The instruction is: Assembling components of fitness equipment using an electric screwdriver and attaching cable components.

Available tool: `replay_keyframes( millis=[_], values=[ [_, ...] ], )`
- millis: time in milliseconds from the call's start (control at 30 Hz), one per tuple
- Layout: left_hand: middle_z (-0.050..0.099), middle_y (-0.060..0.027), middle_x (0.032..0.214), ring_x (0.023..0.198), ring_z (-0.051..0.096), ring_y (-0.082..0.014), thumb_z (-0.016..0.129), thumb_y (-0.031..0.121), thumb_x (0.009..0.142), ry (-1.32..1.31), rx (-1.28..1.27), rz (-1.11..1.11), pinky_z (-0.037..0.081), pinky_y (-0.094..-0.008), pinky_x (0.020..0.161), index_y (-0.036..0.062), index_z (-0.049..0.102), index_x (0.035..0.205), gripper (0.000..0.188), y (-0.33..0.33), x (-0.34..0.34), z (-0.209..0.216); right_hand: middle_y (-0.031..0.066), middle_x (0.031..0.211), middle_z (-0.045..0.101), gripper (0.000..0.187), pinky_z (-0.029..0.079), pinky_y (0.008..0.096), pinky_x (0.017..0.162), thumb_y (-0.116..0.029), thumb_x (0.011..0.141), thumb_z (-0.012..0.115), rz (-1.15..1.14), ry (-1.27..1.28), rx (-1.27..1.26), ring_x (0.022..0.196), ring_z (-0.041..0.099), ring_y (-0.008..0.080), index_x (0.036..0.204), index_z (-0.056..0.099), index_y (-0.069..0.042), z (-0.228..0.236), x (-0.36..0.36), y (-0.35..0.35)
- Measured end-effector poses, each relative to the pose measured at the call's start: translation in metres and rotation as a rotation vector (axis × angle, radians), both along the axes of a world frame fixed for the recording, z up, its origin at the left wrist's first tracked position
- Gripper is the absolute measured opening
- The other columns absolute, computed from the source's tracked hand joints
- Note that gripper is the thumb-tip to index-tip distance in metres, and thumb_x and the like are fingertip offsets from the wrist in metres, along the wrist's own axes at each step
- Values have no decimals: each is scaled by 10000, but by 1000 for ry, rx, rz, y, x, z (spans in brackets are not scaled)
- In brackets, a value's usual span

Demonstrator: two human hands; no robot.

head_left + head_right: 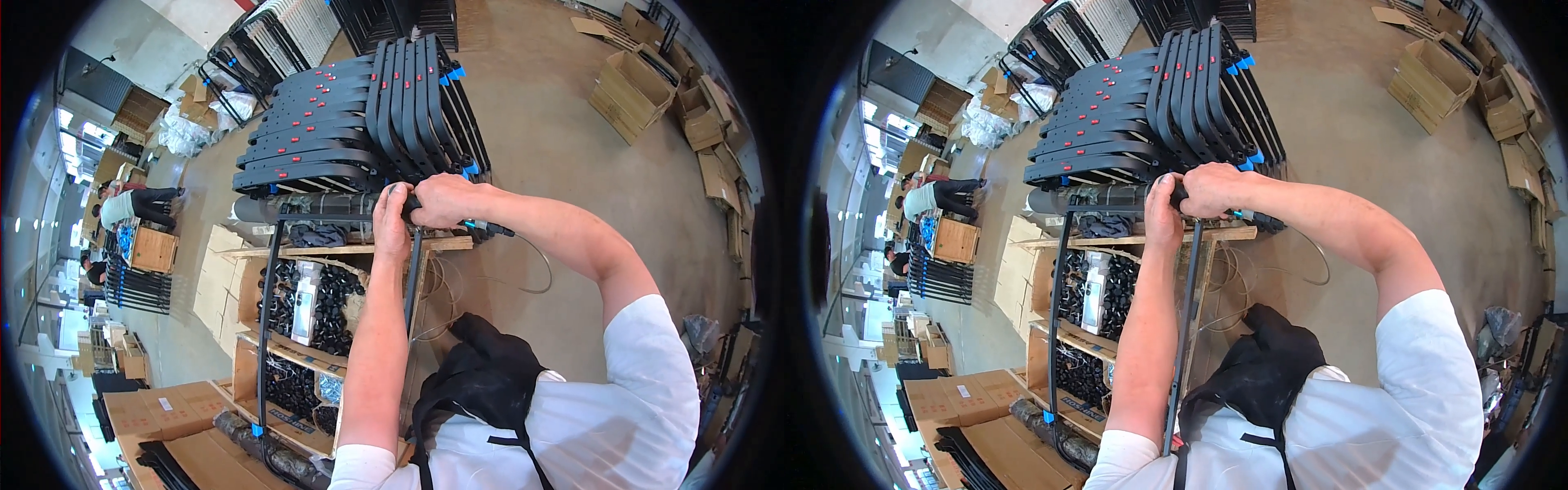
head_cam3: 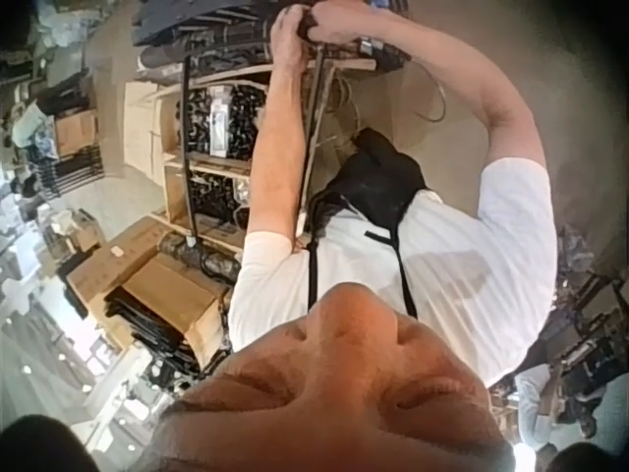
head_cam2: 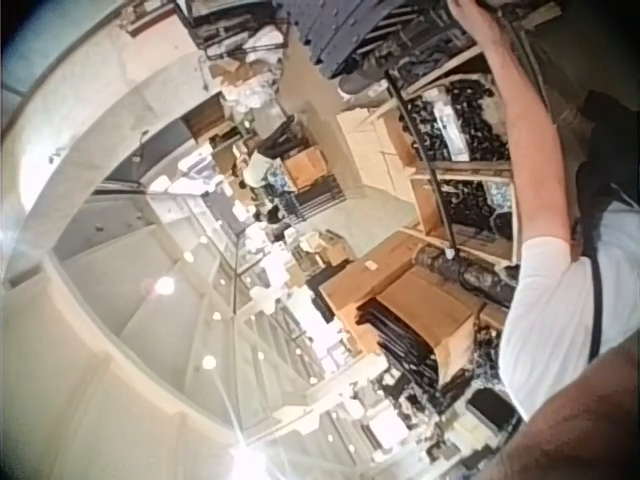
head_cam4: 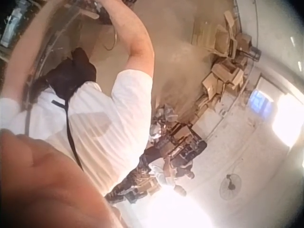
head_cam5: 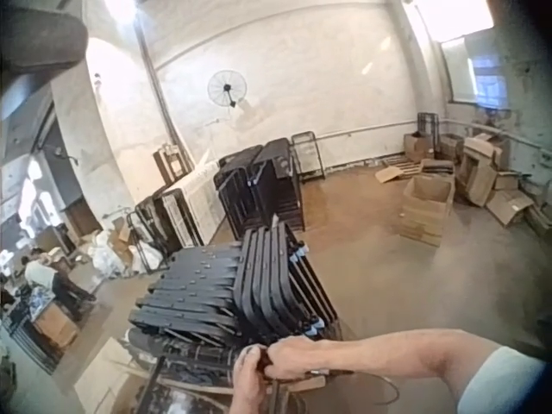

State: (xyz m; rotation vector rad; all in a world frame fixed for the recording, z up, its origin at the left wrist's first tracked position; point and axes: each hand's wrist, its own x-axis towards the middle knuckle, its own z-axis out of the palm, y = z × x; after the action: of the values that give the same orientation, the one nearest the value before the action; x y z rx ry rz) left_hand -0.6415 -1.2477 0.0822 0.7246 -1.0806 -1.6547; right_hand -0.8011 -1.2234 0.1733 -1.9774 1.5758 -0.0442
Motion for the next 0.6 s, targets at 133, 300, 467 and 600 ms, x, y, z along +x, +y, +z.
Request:
replay_keyframes(
  millis=[133,300,467,600],
  values=[
    [656,-18,1045,1006,572,-118,624,274,1033,9,-27,17,444,-297,934,44,685,1065,240,-3,-9,-4,176,668,711,406,586,464,725,-333,874,576,21,18,23,737,736,342,801,734,33,4,-6,-3],
    [699,-163,1196,1028,681,-282,537,421,1004,-214,226,-68,556,-448,886,6,667,1294,523,-27,3,-29,131,931,769,396,582,441,787,-478,863,674,22,-157,121,863,742,269,1038,784,-140,12,-5,5],
    [677,-73,1060,879,650,-208,449,404,1054,-128,68,-135,540,-381,755,76,642,1154,394,-23,24,-32,111,737,751,225,592,412,717,-242,772,653,-21,-139,-61,775,760,279,808,761,-48,-19,24,-4],
    [692,-128,1085,871,609,-251,523,311,1029,-40,35,-212,504,-433,784,4,691,1169,377,-52,48,-62,119,840,775,248,586,418,774,-217,738,703,-4,-54,3,863,761,271,919,767,-61,-21,30,-15]
  ],
)
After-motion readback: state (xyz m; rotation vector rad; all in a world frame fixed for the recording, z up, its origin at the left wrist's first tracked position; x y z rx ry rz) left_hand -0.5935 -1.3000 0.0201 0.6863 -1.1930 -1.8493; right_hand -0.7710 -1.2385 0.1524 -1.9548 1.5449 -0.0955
